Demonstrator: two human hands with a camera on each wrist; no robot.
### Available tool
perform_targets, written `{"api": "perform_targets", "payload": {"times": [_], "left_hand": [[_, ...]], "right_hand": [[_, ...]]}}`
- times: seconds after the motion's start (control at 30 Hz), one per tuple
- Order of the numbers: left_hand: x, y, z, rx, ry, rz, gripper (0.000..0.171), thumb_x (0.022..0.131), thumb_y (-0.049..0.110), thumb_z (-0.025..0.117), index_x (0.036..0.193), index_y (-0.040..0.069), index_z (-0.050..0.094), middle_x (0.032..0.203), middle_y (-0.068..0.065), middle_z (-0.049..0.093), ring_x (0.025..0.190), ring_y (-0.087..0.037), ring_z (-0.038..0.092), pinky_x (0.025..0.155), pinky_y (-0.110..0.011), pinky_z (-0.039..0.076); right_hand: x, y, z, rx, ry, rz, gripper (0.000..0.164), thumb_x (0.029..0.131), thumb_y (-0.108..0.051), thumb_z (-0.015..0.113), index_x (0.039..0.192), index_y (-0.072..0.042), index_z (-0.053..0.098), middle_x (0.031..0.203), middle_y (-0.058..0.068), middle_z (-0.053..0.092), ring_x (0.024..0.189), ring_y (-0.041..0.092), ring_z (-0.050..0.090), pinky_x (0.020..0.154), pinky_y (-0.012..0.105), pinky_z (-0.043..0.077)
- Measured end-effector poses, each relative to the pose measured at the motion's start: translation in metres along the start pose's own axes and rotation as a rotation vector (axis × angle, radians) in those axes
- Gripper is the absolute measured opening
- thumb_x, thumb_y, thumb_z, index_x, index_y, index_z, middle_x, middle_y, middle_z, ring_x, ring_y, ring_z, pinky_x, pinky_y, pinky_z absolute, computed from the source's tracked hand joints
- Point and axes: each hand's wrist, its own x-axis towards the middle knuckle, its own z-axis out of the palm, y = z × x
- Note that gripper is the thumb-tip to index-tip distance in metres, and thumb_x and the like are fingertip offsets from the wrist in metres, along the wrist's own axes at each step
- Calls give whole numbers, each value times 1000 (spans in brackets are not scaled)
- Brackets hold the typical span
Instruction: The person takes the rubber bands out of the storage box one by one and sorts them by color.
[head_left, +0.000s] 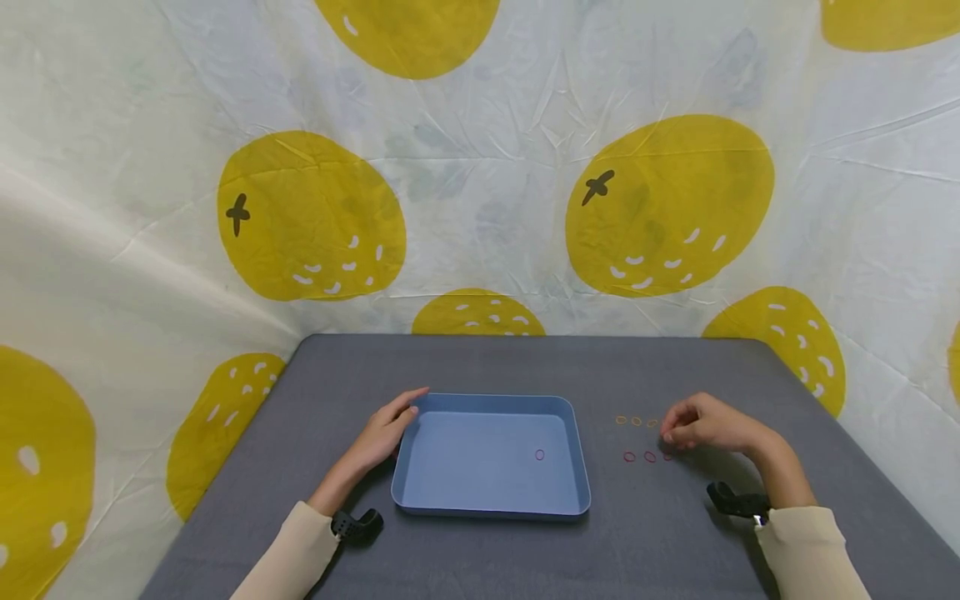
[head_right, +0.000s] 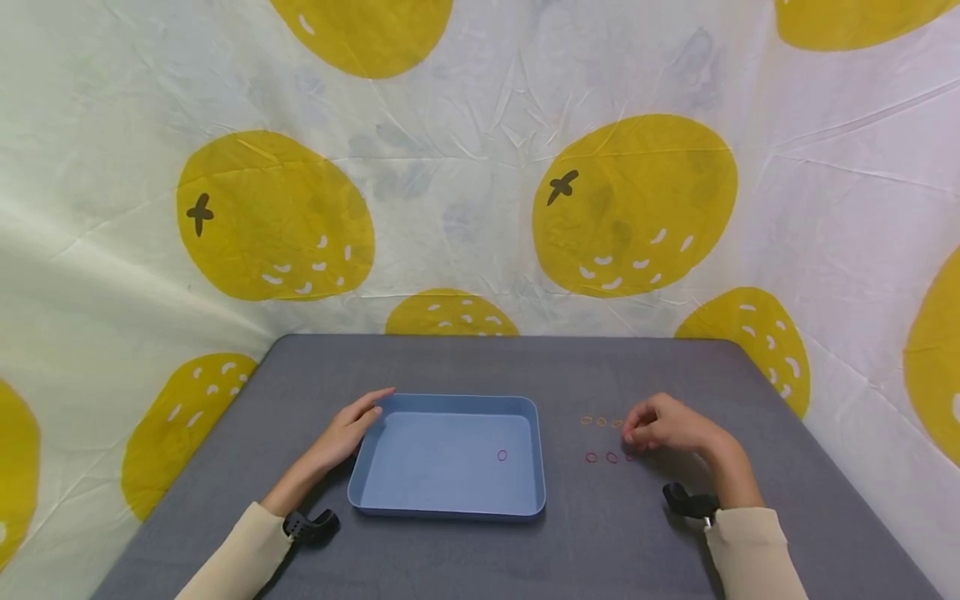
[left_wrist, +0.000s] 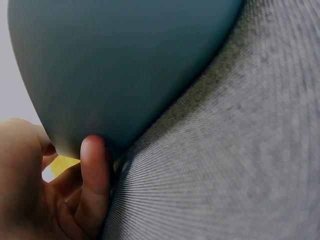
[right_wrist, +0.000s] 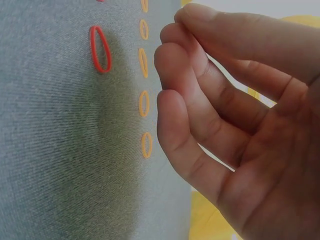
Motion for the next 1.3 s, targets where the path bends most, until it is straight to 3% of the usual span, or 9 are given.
{"api": "perform_targets", "payload": {"times": [0.23,0.43,0.53,0.8,1.0,1.17,1.3], "left_hand": [[1,2,-1,-5,-3,-7,40,111,33,47,151,37,52,145,-13,58,84,-23,63,60,-38,52],[1,1,1,24,8,17,41,112,32,46,152,35,52,153,-8,55,122,-28,60,93,-45,49],[2,0,2,19,5,23,42,112,30,46,153,33,51,156,-7,52,134,-31,55,104,-52,45],[1,2,2,18,6,18,41,112,31,46,152,34,51,157,-5,51,132,-26,55,103,-49,43],[1,2,2,21,11,15,41,112,31,46,152,35,51,154,-6,54,121,-27,58,94,-45,46],[1,1,3,10,7,9,41,112,32,46,152,35,51,159,-4,50,139,-29,52,111,-57,41],[1,1,3,3,6,7,41,111,32,47,152,35,52,159,-4,50,141,-30,51,111,-58,40]], "right_hand": [[2,-4,-3,11,-13,-49,14,96,0,64,99,11,72,83,9,71,70,6,61,63,28,53],[6,-9,-1,8,-21,-43,16,97,-1,62,102,11,72,86,11,71,72,7,61,64,28,53],[9,-11,1,2,-24,-35,15,97,-2,63,102,10,72,87,13,72,72,6,61,64,29,54],[17,-21,5,-27,-7,-16,16,96,-6,68,102,8,72,85,8,70,69,5,56,61,26,49],[25,-36,10,-62,-2,-35,18,96,-8,69,105,6,74,100,19,75,78,5,63,69,27,54],[35,-49,14,-100,-13,-53,19,96,-10,70,106,6,75,104,21,76,82,6,65,72,26,56],[45,-62,18,-131,-27,-66,20,96,-12,71,105,5,75,101,20,76,82,8,66,73,26,56]]}}
